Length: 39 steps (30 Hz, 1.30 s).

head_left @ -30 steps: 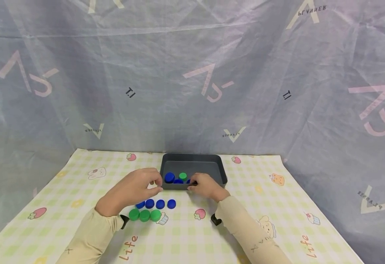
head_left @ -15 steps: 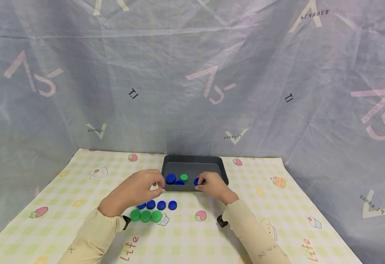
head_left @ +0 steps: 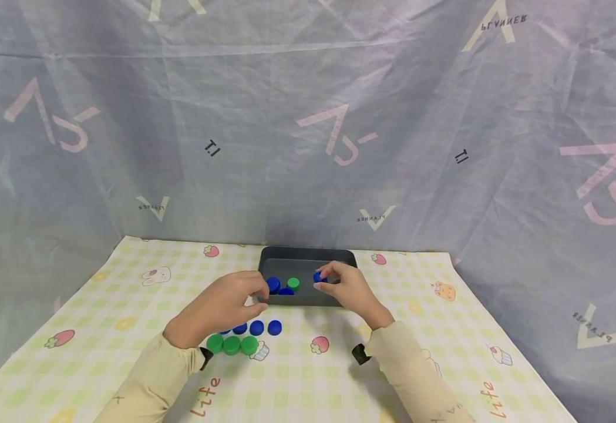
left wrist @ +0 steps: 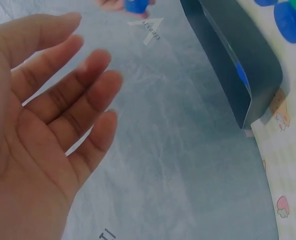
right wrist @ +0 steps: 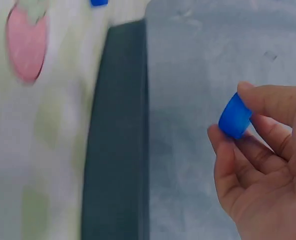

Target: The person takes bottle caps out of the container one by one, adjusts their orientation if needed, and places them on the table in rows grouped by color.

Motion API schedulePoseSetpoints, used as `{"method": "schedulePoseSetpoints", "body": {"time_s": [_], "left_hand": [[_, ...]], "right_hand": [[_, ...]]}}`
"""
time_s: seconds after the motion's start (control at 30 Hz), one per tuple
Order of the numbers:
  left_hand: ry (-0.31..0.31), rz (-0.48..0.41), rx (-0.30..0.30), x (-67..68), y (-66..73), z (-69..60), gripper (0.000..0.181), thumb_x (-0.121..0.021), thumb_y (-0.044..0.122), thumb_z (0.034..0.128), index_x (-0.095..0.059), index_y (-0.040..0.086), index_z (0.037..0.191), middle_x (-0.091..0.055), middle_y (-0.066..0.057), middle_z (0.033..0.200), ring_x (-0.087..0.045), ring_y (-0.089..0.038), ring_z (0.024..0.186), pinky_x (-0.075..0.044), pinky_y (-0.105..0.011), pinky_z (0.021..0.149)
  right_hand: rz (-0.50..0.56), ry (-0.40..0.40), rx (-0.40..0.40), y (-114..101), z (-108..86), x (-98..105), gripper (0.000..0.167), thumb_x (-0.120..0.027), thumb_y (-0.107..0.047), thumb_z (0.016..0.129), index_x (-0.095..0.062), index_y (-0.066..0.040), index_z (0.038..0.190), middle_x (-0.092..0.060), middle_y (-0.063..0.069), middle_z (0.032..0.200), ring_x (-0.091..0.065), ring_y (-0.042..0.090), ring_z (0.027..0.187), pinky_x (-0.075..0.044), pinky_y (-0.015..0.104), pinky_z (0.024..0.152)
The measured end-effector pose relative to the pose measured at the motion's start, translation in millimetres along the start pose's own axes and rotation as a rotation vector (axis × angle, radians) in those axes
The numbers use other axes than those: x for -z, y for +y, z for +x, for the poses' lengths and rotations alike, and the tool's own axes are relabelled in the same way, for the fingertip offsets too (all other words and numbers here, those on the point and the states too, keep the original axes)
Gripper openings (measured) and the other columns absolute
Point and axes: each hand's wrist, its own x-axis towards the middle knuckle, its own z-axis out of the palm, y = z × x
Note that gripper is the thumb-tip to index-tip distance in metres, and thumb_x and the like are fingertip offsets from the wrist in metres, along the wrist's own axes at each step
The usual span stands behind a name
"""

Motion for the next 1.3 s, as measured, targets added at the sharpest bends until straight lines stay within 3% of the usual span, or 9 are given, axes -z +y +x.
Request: {"method": "schedulePoseSetpoints", "body": {"time_s": [0.3, 0.6, 0.77, 0.87, 0.93, 1.03, 1.13, 1.3], "left_hand": [[0.102, -0.012, -0.1, -18.0, 3.9, 6.4, 0.034, -0.079, 0.021, 0.0866, -0.063, 0.016, 0.116, -0.061, 0.006, 0.11, -0.06, -0.009, 0.099, -0.053, -0.032, 0.088], [0.202, -0.012, -0.163, -35.6, 10.7, 9.7, 0.035, -0.081, 0.022, 0.0847, -0.067, 0.013, 0.115, -0.064, 0.004, 0.112, -0.061, -0.012, 0.101, -0.052, -0.034, 0.086], [0.259, 0.046, -0.163, -43.9, 15.8, 12.3, 0.034, -0.083, 0.025, 0.0824, -0.069, 0.014, 0.112, -0.066, 0.003, 0.109, -0.062, -0.014, 0.099, -0.049, -0.037, 0.08], [0.278, 0.056, -0.149, -47.5, 17.2, 13.6, 0.034, -0.083, 0.025, 0.0822, -0.069, 0.014, 0.112, -0.067, 0.003, 0.109, -0.061, -0.015, 0.097, -0.047, -0.037, 0.079], [0.274, 0.043, -0.115, -50.4, 17.1, 14.4, 0.036, -0.083, 0.024, 0.0826, -0.068, 0.015, 0.114, -0.067, 0.004, 0.111, -0.06, -0.014, 0.097, -0.045, -0.038, 0.082], [0.239, 0.026, -0.048, -56.5, 16.5, 16.8, 0.036, -0.082, 0.024, 0.0836, -0.065, 0.017, 0.114, -0.066, 0.005, 0.111, -0.057, -0.013, 0.095, -0.04, -0.041, 0.086], [0.186, 0.041, -0.006, -63.7, 15.7, 20.6, 0.03, -0.08, 0.025, 0.0852, -0.062, 0.019, 0.109, -0.063, 0.007, 0.104, -0.051, -0.013, 0.088, -0.035, -0.042, 0.085], [0.064, 0.093, 0.027, -74.3, 14.3, 22.9, 0.02, -0.077, 0.027, 0.0859, -0.068, 0.024, 0.104, -0.061, 0.009, 0.096, -0.047, -0.013, 0.084, -0.034, -0.046, 0.087]], "right_hand": [[0.484, -0.23, 0.034, -37.4, -13.9, -5.9, 0.034, -0.074, -0.01, 0.09, -0.053, 0.0, 0.114, -0.062, 0.017, 0.112, -0.066, 0.027, 0.1, -0.056, 0.034, 0.085], [0.587, -0.312, 0.034, -45.0, -22.6, -17.8, 0.04, -0.072, -0.009, 0.091, -0.048, 0.002, 0.121, -0.063, 0.018, 0.11, -0.068, 0.023, 0.096, -0.056, 0.039, 0.086], [0.61, -0.337, 0.017, -46.9, -22.7, -18.4, 0.045, -0.071, -0.01, 0.093, -0.044, 0.001, 0.127, -0.062, 0.021, 0.113, -0.068, 0.024, 0.093, -0.058, 0.037, 0.082], [0.543, -0.338, -0.001, -45.7, -21.5, -15.5, 0.047, -0.071, -0.015, 0.094, -0.044, 0.001, 0.13, -0.062, 0.018, 0.114, -0.067, 0.023, 0.096, -0.057, 0.039, 0.084], [0.46, -0.297, -0.02, -44.7, -20.5, -11.3, 0.047, -0.072, -0.022, 0.094, -0.048, -0.003, 0.13, -0.064, 0.014, 0.113, -0.066, 0.021, 0.099, -0.055, 0.04, 0.086], [0.364, -0.188, -0.06, -44.9, -19.1, -3.0, 0.045, -0.072, -0.033, 0.093, -0.053, -0.011, 0.127, -0.067, 0.008, 0.108, -0.065, 0.021, 0.1, -0.052, 0.043, 0.091], [0.354, -0.093, -0.088, -45.5, -17.5, 4.3, 0.042, -0.071, -0.035, 0.093, -0.055, -0.013, 0.125, -0.069, 0.008, 0.105, -0.065, 0.024, 0.1, -0.049, 0.047, 0.093], [0.374, -0.08, -0.086, -45.9, -14.9, 8.7, 0.038, -0.068, -0.028, 0.096, -0.053, -0.01, 0.125, -0.068, 0.01, 0.105, -0.065, 0.024, 0.1, -0.048, 0.045, 0.091]]}}
